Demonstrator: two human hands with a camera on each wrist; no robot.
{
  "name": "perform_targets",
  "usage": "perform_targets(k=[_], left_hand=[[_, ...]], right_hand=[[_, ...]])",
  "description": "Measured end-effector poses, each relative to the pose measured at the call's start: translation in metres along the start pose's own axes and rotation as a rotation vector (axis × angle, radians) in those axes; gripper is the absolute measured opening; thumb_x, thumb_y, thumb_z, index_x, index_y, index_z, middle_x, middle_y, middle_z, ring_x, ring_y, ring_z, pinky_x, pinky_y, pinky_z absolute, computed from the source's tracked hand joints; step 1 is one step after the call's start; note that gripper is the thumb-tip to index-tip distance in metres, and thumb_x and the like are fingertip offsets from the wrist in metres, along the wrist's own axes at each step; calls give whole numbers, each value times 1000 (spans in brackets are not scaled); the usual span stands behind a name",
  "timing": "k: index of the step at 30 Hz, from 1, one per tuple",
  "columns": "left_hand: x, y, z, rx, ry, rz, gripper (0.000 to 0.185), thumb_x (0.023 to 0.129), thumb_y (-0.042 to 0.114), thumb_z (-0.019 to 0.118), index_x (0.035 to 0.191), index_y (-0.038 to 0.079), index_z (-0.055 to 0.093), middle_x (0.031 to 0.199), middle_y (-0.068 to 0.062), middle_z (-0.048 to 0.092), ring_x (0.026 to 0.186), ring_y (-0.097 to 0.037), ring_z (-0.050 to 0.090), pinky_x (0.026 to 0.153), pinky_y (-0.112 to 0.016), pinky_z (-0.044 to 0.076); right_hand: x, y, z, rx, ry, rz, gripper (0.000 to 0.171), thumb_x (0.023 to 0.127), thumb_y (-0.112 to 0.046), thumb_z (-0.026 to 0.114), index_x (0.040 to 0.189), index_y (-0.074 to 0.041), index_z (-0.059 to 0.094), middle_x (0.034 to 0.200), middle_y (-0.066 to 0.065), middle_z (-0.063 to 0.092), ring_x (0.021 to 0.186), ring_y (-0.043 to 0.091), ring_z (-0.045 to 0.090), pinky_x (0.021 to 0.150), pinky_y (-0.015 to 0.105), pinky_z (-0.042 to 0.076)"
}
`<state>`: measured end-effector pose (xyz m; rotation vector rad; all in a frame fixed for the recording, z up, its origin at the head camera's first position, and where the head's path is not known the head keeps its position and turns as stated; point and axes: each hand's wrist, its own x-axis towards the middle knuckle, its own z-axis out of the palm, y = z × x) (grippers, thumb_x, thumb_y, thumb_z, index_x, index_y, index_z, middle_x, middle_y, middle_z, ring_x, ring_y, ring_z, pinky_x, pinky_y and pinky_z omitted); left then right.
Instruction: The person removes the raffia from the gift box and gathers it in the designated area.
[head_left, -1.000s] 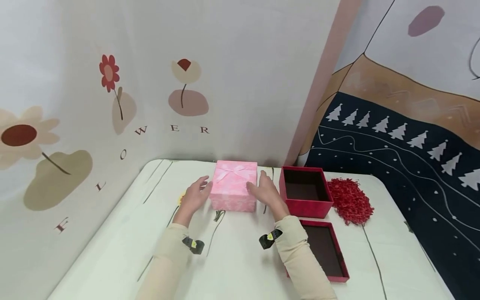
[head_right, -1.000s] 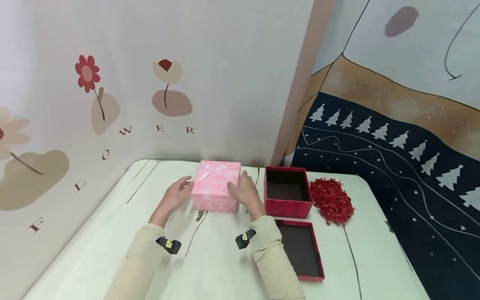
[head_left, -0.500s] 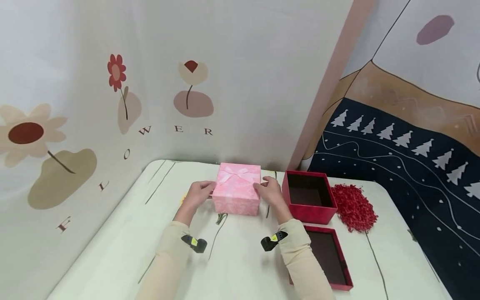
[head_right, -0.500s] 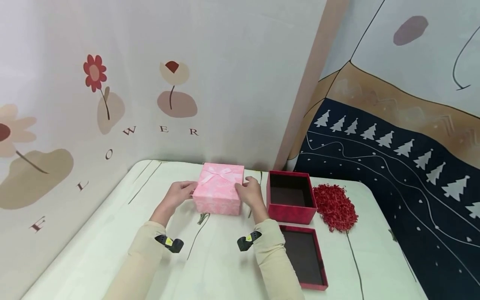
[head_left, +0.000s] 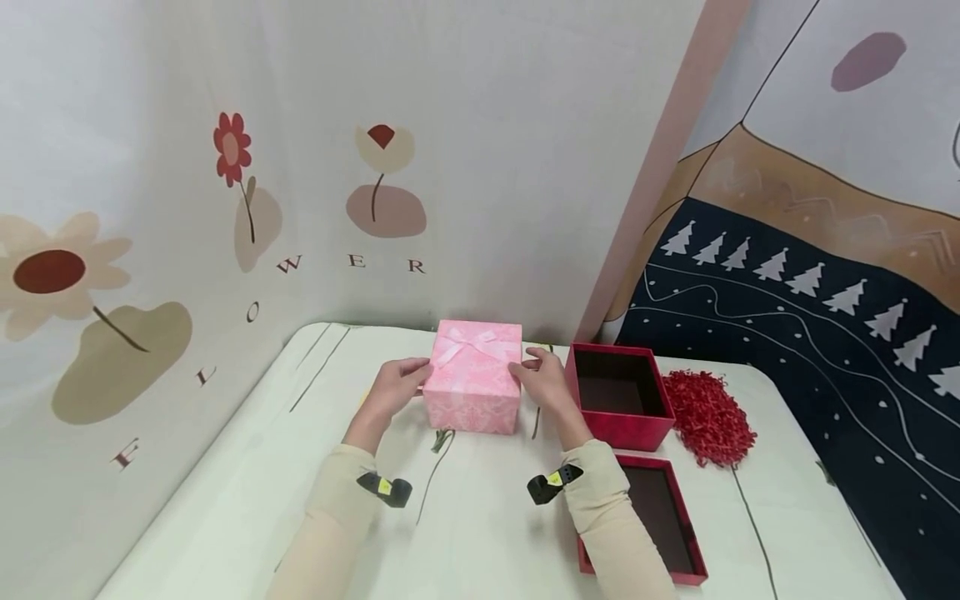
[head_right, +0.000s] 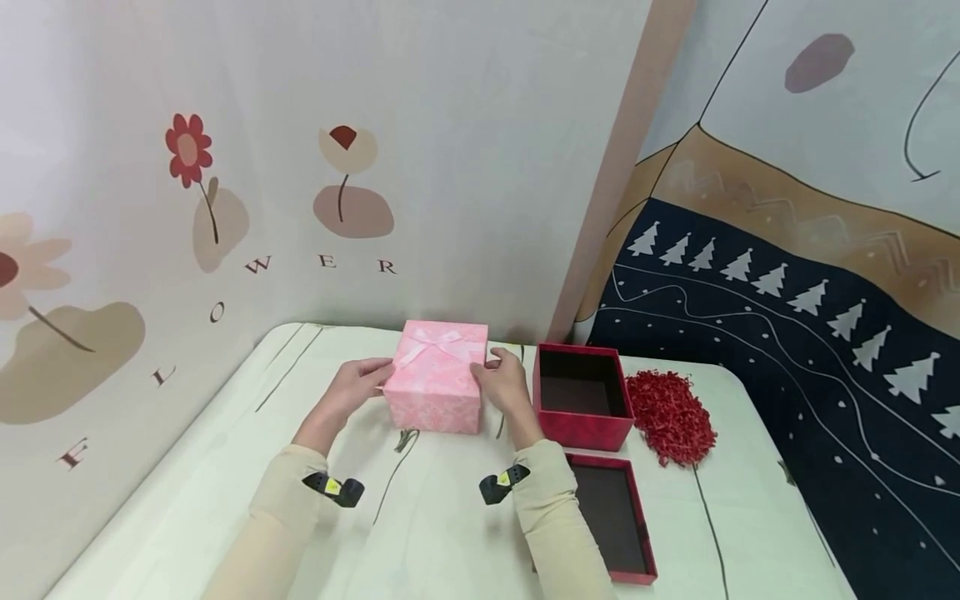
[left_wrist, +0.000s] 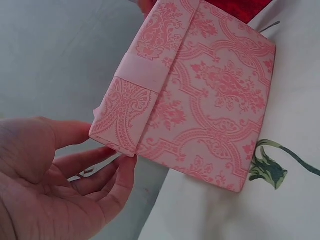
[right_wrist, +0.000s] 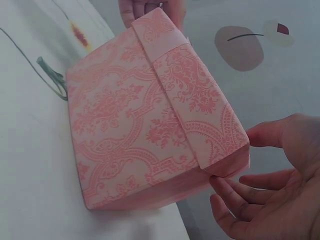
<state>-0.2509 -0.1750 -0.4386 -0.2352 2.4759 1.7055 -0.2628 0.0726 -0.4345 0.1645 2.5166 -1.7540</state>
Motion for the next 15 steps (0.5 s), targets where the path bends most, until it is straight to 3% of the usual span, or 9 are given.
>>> perform_targets(k=[8, 15], left_hand=[[-10, 17, -6, -12, 3, 140, 43, 107, 20, 58, 145, -1, 57, 137, -22, 63, 122, -33, 64, 99, -41, 55], [-36, 20, -24, -20, -40, 240, 54, 101, 17, 68, 151, 8, 50, 139, -21, 62, 125, -34, 63, 106, -48, 50]], right_hand=[[-10, -12, -11, 28, 43, -123, 52, 100, -14, 68, 146, 3, 53, 133, 26, 63, 122, 38, 63, 103, 48, 53], [-38, -19, -30, 34, -6, -219, 56, 98, -19, 73, 149, -9, 54, 137, 15, 62, 120, 32, 65, 98, 45, 56]])
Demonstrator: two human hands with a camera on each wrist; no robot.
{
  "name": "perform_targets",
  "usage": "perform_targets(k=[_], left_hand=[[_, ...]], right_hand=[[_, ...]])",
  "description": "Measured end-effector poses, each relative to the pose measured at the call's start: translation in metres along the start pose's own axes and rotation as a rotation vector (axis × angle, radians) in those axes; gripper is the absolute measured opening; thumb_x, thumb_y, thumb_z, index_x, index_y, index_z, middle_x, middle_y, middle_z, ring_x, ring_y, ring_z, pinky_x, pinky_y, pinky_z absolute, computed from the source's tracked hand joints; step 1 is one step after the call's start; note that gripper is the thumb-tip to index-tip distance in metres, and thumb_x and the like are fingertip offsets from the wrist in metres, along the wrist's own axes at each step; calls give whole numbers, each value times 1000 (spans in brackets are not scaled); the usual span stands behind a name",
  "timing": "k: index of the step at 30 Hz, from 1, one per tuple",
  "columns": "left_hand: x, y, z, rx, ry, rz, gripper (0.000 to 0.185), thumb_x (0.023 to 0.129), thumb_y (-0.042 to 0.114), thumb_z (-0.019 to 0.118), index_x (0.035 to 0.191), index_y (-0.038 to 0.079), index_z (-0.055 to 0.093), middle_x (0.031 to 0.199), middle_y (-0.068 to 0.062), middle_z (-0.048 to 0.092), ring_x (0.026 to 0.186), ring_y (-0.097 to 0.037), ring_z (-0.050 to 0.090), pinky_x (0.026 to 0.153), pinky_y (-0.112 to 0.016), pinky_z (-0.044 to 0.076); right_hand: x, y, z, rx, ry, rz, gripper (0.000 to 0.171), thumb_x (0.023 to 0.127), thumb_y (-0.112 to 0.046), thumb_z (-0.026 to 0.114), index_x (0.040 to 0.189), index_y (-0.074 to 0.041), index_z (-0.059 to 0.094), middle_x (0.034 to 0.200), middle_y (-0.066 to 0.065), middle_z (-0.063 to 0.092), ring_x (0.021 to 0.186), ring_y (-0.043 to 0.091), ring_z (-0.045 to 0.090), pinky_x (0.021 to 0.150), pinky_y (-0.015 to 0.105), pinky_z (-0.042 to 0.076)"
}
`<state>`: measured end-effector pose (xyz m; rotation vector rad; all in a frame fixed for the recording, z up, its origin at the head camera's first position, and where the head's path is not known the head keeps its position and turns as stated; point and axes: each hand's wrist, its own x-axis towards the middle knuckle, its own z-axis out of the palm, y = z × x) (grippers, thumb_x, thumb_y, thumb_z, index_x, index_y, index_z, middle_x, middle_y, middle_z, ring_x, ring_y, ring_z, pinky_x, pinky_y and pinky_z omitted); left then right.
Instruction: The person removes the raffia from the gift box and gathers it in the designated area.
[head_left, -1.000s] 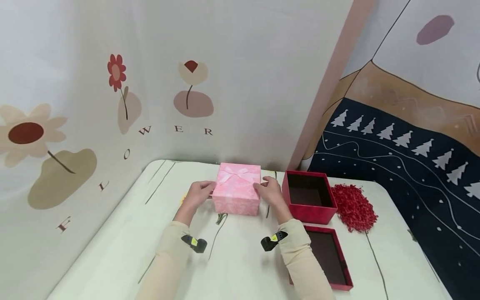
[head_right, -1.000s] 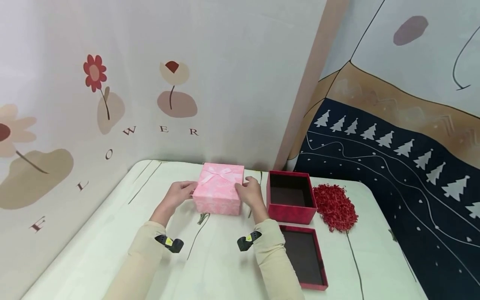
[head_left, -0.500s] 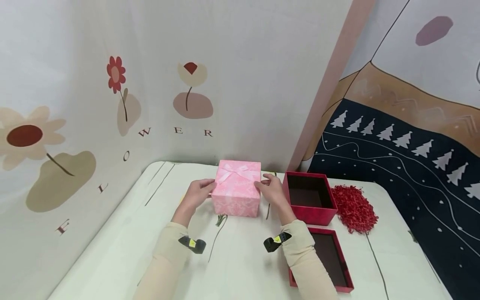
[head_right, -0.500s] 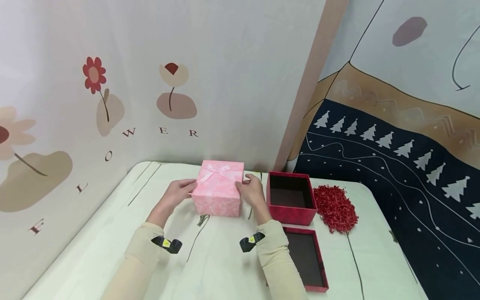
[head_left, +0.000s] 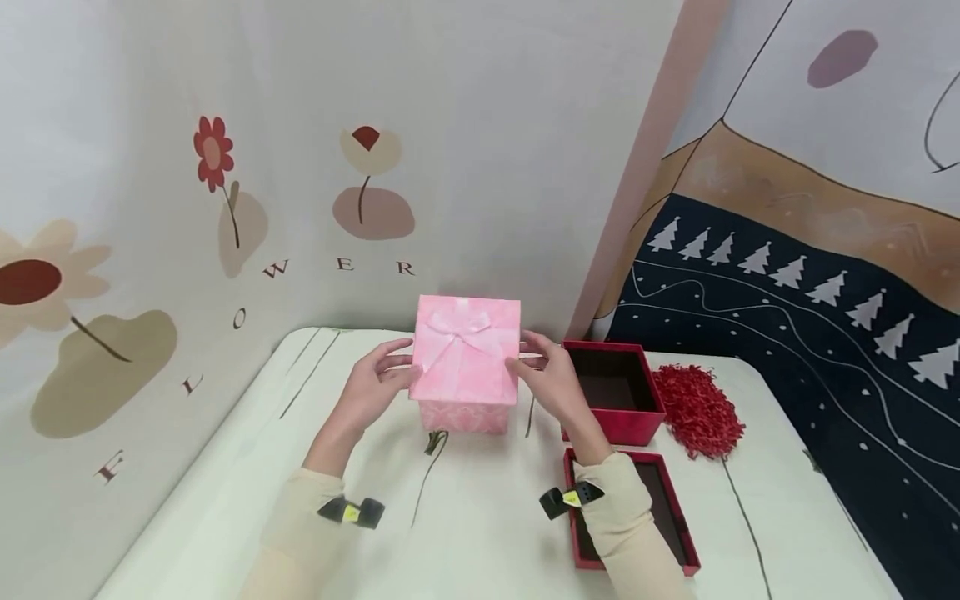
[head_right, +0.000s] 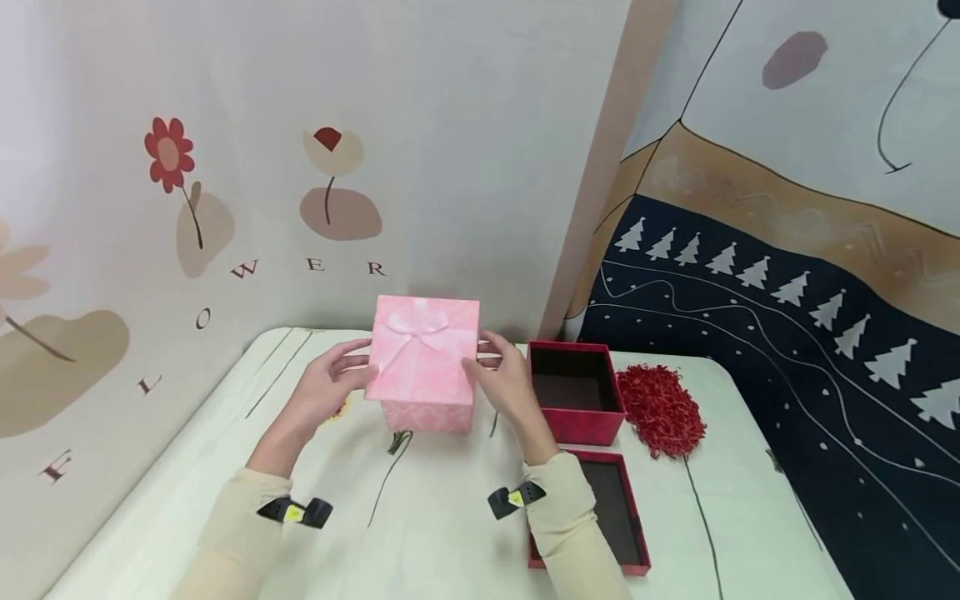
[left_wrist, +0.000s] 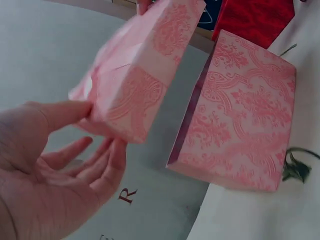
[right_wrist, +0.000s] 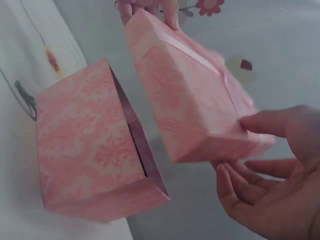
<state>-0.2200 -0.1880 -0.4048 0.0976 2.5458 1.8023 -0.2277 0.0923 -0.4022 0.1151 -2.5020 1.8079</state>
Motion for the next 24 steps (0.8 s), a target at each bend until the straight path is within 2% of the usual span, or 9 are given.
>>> perform_targets(k=[3, 5, 7, 10, 13, 16, 20, 24], left_hand=[[-17, -4, -8, -7, -51, 101, 59, 97, 10, 73, 151, 6, 49, 136, -21, 62, 123, -35, 64, 102, -41, 54], [-29, -8, -13, -4, -84, 177, 57, 93, 7, 77, 146, 5, 54, 132, -18, 64, 119, -29, 65, 94, -32, 56], [-42, -14, -16, 6, -113, 251, 53, 89, 5, 81, 139, 5, 60, 127, -14, 67, 112, -22, 66, 86, -26, 56], [-62, -22, -18, 60, -144, 359, 43, 83, 4, 86, 122, 10, 69, 115, -4, 71, 97, -11, 64, 76, -23, 52], [-77, -31, -17, 195, -189, 510, 38, 77, 1, 89, 106, 17, 70, 104, 4, 71, 89, -9, 60, 70, -26, 50], [-83, -41, -12, 388, -215, 669, 42, 73, -6, 88, 97, 22, 68, 99, 10, 69, 89, -8, 60, 71, -27, 53], [-80, -57, -6, 644, -189, 832, 47, 62, -13, 88, 88, 21, 67, 96, 11, 66, 89, -7, 62, 72, -28, 54], [-75, -73, 1, 832, -167, 947, 44, 57, -10, 89, 79, 20, 65, 91, 9, 64, 85, -9, 62, 67, -25, 48]], right_hand=[[-17, 1, -11, -16, -74, -75, 60, 95, -18, 76, 149, -10, 54, 133, 12, 64, 113, 28, 67, 93, 38, 59], [-29, 4, -19, -35, -136, -151, 58, 92, -16, 79, 145, -10, 57, 127, 10, 67, 107, 25, 67, 90, 33, 59], [-41, 8, -27, -73, -203, -238, 56, 87, -14, 83, 139, -11, 61, 123, 6, 68, 103, 23, 65, 86, 31, 59], [-59, 13, -35, -159, -320, -379, 49, 81, -11, 89, 126, -14, 68, 117, 1, 68, 99, 19, 62, 84, 30, 58], [-73, 13, -35, -350, -426, -515, 44, 78, -12, 92, 116, -15, 72, 112, -2, 68, 98, 14, 61, 86, 27, 59], [-84, 14, -31, -617, -493, -633, 41, 78, -17, 93, 115, -15, 76, 112, -2, 70, 100, 12, 61, 89, 26, 58], [-90, 20, -18, -931, -531, -793, 37, 80, -24, 91, 114, -18, 79, 112, -3, 73, 103, 12, 63, 94, 27, 55], [-94, 32, -2, -1093, -591, -910, 26, 87, -26, 86, 111, -22, 78, 106, -5, 72, 100, 11, 61, 92, 27, 53]])
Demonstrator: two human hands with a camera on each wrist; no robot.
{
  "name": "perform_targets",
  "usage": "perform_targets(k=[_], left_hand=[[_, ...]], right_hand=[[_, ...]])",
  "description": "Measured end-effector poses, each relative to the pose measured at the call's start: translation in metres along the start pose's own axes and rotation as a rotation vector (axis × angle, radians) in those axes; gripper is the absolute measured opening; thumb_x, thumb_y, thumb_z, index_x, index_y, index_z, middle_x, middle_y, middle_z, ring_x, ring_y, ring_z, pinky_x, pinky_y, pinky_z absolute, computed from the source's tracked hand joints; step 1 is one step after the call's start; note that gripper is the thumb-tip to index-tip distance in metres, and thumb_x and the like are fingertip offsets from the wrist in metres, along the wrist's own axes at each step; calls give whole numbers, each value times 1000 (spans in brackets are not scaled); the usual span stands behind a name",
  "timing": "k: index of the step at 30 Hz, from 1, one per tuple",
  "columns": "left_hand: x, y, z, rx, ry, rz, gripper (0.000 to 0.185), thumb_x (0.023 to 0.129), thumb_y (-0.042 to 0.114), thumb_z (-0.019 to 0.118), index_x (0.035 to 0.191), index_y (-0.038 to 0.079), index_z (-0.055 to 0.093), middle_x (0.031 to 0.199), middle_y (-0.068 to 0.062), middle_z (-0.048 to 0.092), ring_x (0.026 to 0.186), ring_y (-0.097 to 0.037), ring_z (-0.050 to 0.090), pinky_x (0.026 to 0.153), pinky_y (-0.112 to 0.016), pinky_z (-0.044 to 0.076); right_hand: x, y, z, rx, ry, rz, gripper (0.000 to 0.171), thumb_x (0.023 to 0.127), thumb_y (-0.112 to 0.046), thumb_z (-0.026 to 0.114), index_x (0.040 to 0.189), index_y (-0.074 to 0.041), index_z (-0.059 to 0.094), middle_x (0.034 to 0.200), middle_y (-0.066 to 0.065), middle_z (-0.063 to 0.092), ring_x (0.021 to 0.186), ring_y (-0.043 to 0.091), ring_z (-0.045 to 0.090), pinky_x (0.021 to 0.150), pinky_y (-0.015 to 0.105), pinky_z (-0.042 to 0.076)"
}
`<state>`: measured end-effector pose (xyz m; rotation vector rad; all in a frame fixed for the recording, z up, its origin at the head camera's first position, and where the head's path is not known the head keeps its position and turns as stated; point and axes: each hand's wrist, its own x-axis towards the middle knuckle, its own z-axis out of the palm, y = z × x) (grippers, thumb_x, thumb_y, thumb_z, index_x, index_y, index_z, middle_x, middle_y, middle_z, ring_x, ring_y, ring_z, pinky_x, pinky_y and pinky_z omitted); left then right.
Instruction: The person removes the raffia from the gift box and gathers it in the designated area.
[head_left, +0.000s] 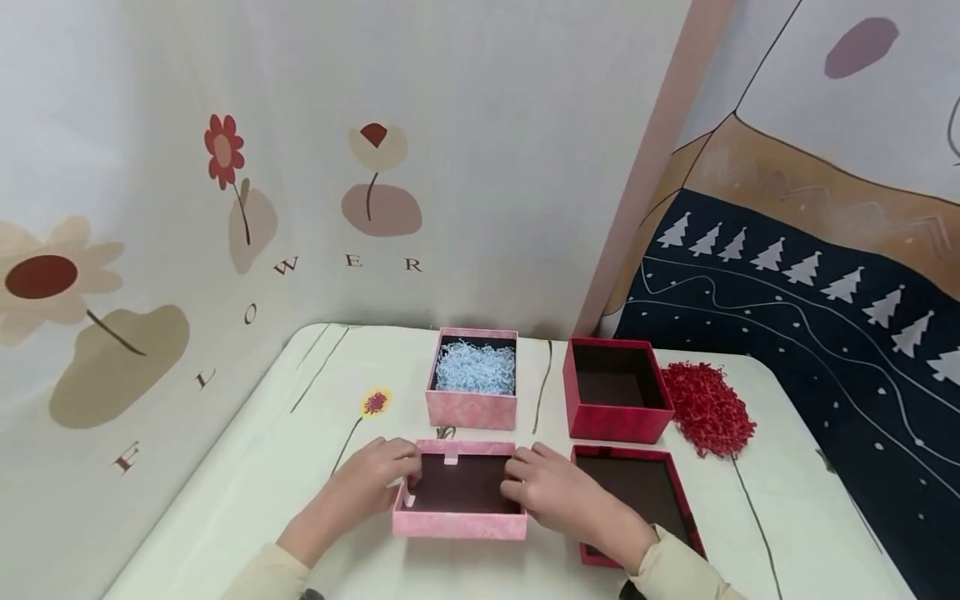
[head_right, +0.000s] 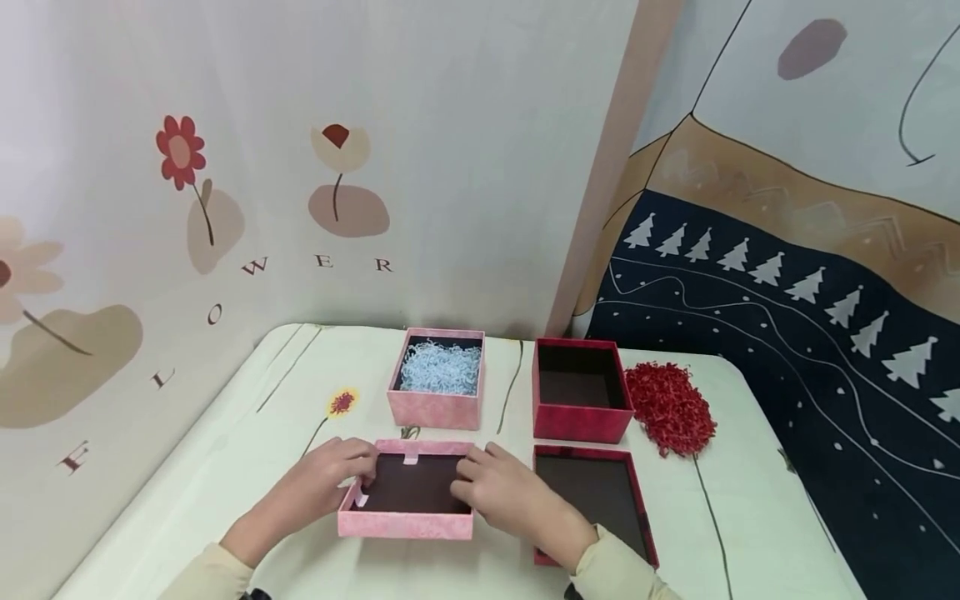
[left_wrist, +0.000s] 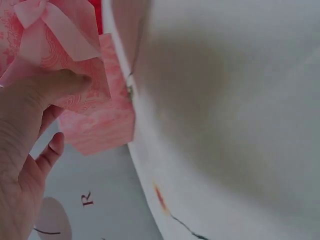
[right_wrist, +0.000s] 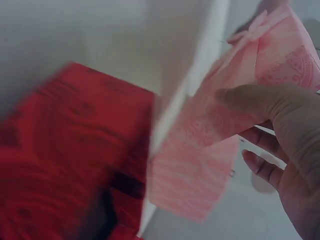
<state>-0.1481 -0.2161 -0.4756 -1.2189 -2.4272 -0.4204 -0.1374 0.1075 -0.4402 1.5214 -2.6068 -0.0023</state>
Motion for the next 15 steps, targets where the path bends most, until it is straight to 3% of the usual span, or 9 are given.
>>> perform_targets(k=[4, 11, 15], left_hand=[[-3, -3, 13, 87, -15, 41, 40, 59, -6, 88, 75, 19, 62, 85, 9, 61, 79, -8, 59, 66, -24, 45], [-6, -2, 23, 77, -60, -23, 36, 70, 0, 90, 74, 21, 62, 86, 10, 62, 81, -8, 58, 69, -23, 45], [-6, -3, 26, 89, -44, -25, 36, 70, -2, 89, 73, 21, 61, 86, 9, 63, 83, -9, 60, 68, -24, 44]], right_hand=[[4, -3, 12, -27, -55, -30, 22, 89, -25, 83, 110, -25, 78, 101, -9, 70, 98, 9, 59, 90, 27, 53], [7, -1, 25, -51, -50, -19, 21, 87, -26, 86, 107, -26, 79, 97, -9, 69, 95, 8, 58, 87, 25, 51], [8, 1, 29, -64, -43, -18, 23, 85, -27, 87, 106, -26, 80, 95, -8, 68, 94, 8, 58, 84, 24, 50]])
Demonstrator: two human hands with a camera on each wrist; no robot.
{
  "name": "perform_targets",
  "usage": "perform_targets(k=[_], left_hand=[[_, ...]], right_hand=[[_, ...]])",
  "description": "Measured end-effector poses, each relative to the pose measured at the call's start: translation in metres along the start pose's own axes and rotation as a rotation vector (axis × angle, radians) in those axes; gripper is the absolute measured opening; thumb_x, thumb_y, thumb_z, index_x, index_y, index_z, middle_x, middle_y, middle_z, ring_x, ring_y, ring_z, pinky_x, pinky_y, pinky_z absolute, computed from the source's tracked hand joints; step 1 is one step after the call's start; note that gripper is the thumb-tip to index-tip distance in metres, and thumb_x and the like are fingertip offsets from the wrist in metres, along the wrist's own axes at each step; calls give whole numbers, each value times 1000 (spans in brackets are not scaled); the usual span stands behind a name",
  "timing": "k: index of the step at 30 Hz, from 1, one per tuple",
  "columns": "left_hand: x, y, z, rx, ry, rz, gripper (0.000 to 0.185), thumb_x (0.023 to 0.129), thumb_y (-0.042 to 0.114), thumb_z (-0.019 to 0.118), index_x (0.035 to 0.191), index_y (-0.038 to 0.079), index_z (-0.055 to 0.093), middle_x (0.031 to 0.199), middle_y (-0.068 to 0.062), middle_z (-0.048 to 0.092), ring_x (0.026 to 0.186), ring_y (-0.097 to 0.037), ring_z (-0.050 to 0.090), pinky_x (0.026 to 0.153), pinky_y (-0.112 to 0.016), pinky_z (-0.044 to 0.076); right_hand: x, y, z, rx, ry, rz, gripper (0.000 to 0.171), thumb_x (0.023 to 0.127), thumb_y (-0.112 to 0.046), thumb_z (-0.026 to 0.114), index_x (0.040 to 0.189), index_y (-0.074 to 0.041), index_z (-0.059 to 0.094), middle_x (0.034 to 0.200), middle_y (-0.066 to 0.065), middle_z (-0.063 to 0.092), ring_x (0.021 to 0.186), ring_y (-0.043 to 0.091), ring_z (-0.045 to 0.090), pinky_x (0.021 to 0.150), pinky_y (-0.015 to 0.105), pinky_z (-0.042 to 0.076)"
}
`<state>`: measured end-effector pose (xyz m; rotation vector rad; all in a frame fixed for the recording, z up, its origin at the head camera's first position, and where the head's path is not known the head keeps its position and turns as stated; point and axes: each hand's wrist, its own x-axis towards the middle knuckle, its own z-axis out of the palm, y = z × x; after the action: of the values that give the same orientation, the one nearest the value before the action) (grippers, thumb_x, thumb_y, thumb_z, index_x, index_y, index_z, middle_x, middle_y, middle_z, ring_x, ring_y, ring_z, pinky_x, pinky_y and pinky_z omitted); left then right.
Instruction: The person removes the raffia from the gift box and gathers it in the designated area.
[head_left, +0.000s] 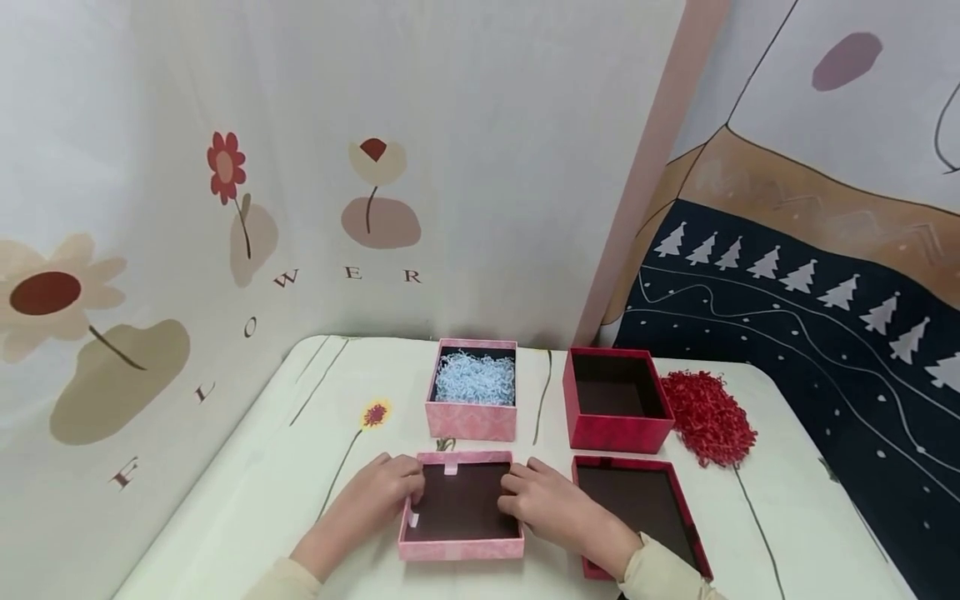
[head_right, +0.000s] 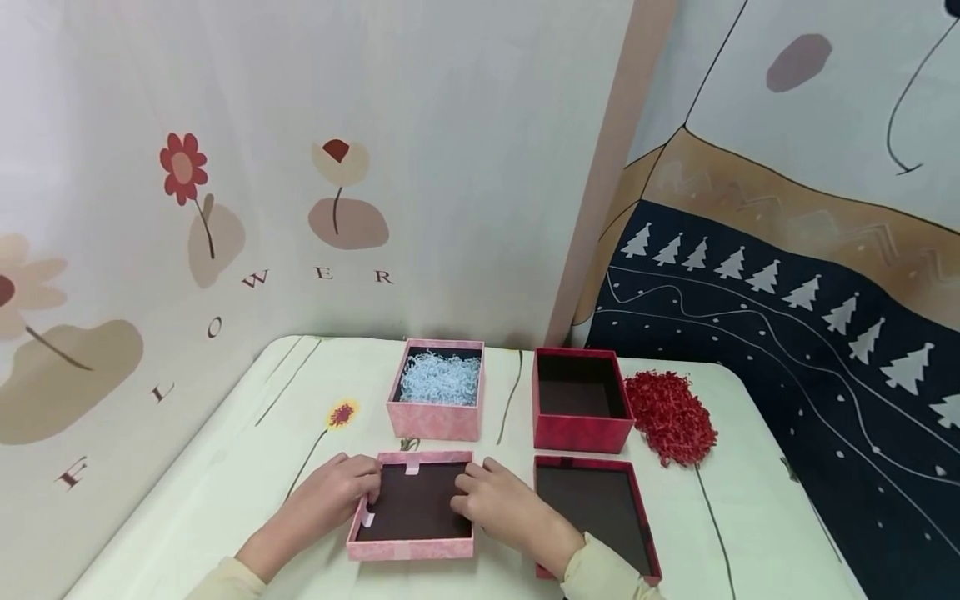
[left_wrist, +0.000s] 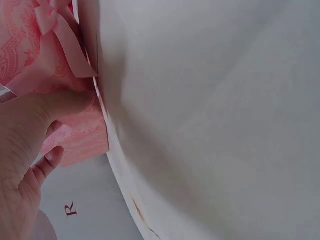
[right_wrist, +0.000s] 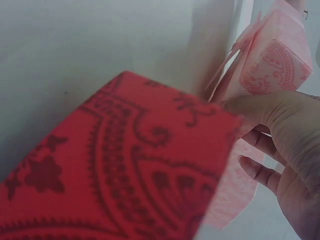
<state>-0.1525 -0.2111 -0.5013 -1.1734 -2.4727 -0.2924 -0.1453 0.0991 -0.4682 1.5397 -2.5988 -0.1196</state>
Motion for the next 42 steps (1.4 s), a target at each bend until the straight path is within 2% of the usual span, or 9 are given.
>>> perform_targets(k=[4, 8, 19, 27, 31, 36, 42], left_hand=[[1, 0, 1, 29, 31, 6, 37, 67, -4, 88, 72, 20, 60, 85, 8, 63, 83, -10, 60, 67, -24, 44], [2, 0, 1, 33, 32, -3, 36, 67, -4, 88, 72, 20, 61, 86, 8, 63, 83, -11, 60, 68, -25, 44], [2, 1, 4, 11, -27, -52, 27, 75, 2, 88, 74, 20, 67, 90, 5, 66, 85, -12, 61, 68, -24, 47], [3, 0, 7, 1, -21, -41, 25, 76, 0, 87, 75, 19, 70, 89, 6, 66, 84, -11, 61, 68, -24, 49], [4, 0, 7, 1, -17, -37, 26, 75, -1, 86, 74, 19, 69, 88, 6, 65, 83, -11, 60, 68, -25, 50], [4, 0, 7, -20, -46, -54, 25, 77, -2, 84, 75, 18, 70, 87, 6, 65, 79, -9, 58, 67, -25, 51], [5, 1, 5, -38, -80, -84, 23, 80, -1, 83, 76, 18, 70, 87, 6, 65, 78, -9, 58, 69, -25, 53]], right_hand=[[1, 0, 3, -18, 9, 6, 21, 85, -25, 88, 104, -27, 80, 94, -8, 66, 93, 8, 58, 81, 24, 48], [2, 1, 4, -22, 10, 11, 21, 84, -25, 88, 104, -27, 80, 94, -8, 67, 94, 9, 58, 82, 25, 48], [2, 1, 7, 9, -14, 26, 24, 82, -27, 89, 105, -27, 82, 94, -6, 67, 93, 9, 58, 83, 25, 49], [1, 2, 6, 34, -19, 43, 23, 81, -23, 90, 103, -26, 83, 91, -7, 67, 90, 8, 58, 82, 25, 51], [1, 2, 7, 37, 1, 31, 20, 81, -22, 90, 99, -26, 84, 88, -7, 65, 87, 7, 57, 77, 22, 48], [1, 1, 9, 41, 9, 24, 17, 82, -21, 89, 97, -27, 83, 86, -8, 63, 86, 7, 56, 74, 20, 43], [1, 1, 10, 66, 1, 35, 18, 82, -21, 89, 98, -28, 83, 87, -8, 64, 88, 6, 57, 75, 20, 45]])
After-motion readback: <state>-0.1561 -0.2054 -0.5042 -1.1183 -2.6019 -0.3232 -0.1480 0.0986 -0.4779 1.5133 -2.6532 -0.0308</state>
